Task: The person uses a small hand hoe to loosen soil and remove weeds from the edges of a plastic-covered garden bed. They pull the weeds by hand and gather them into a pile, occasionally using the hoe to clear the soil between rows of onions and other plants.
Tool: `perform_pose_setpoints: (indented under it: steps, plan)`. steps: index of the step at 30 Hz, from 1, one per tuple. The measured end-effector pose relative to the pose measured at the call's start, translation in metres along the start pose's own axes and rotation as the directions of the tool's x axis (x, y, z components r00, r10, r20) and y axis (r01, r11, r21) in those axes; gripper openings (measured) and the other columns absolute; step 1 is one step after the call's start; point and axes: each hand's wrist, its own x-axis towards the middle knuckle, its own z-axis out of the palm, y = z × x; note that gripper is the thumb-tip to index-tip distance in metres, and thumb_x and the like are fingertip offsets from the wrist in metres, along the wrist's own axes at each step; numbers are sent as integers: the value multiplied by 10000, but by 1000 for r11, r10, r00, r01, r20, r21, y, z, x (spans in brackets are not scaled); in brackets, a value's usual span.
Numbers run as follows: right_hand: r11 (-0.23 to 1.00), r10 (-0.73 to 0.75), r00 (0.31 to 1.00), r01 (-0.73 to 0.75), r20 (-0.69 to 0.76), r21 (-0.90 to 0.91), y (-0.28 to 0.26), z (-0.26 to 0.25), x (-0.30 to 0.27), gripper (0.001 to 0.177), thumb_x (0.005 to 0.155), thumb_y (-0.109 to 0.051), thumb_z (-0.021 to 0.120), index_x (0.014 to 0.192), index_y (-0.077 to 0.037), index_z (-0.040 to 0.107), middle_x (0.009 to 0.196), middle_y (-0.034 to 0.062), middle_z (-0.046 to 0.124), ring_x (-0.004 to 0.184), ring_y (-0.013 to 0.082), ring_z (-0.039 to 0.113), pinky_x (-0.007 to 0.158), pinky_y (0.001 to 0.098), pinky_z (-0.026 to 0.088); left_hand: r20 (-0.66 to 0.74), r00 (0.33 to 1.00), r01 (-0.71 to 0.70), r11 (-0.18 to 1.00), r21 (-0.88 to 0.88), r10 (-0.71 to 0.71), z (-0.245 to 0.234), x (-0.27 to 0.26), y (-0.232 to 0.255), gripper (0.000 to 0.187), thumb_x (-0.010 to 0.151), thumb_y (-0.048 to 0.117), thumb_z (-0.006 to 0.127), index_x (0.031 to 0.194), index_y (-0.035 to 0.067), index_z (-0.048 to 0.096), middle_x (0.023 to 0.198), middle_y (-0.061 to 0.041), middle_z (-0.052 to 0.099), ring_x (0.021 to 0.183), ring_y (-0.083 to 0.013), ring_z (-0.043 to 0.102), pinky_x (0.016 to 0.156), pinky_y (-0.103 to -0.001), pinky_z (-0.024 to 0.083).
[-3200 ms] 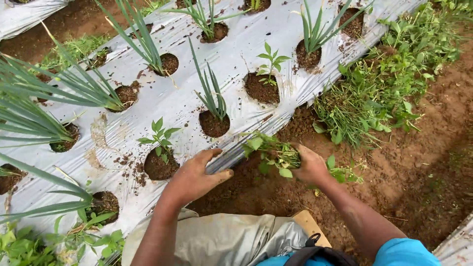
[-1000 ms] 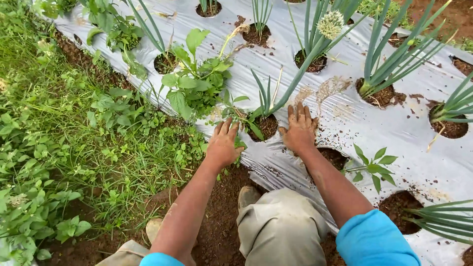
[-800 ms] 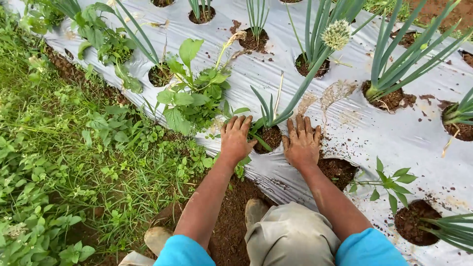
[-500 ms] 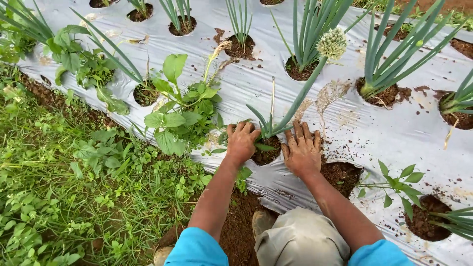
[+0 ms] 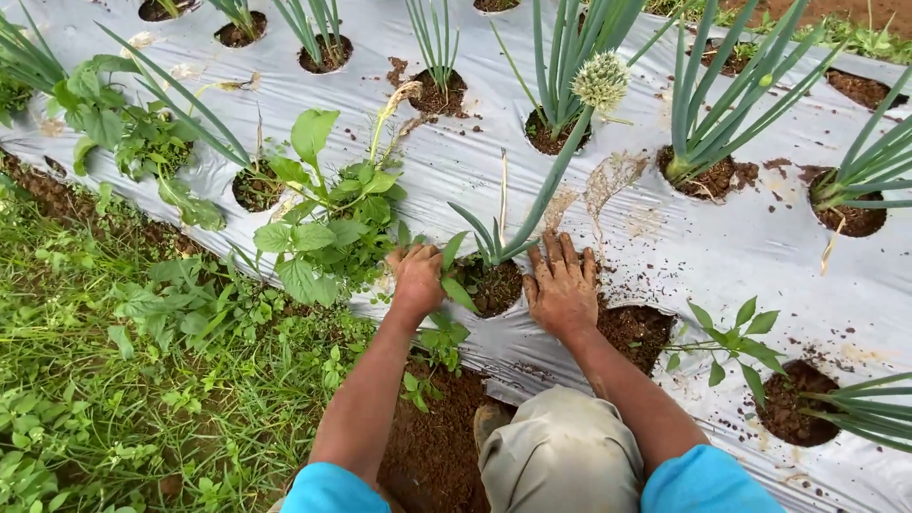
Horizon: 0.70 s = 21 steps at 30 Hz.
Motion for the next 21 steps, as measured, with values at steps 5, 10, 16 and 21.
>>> perform_pose_setpoints:
  steps: [5,10,16,21]
  plan:
    - [1000,-11,1000,12,-12,27,0,0,0,570,1037,-451,471,1575,-263,453,1661,80,373,1565,319,275,1242,619,175,45,967,255,964,-70,-252,-33,-56,-51,165,782,304,725,947,322,718,918,77,701,937,-195,680,984,-461,364]
    - [1000,-20,1000,20,-6,7,5,6,-3,572,1040,-461,472,1579,-271,448,1675,70,356,1575,315,254,1248,615,155,-115,717,696,714,71,-687,-27,-85,-52,243,776,321,768,1002,245,718,994,41,668,1013,-239,640,991,-580,340]
    - [1000,19,988,-21,156,11,4,-4,3,588,1067,-519,352,1605,-287,396,1712,44,297,1600,304,182,1261,611,94,-184,853,495,869,-18,-489,-94,-29,44,543,843,60,684,1337,279,630,1439,-42,437,1321,-326,369,1094,-588,283]
    - [1000,-2,997,1,81,14,4,-5,-2,588,1045,-458,448,1595,-253,423,1694,70,313,1579,308,229,1254,608,129,345,938,-90,958,271,-9,-41,-12,66,516,777,559,773,1222,317,673,1246,13,507,1238,-257,459,972,-477,339]
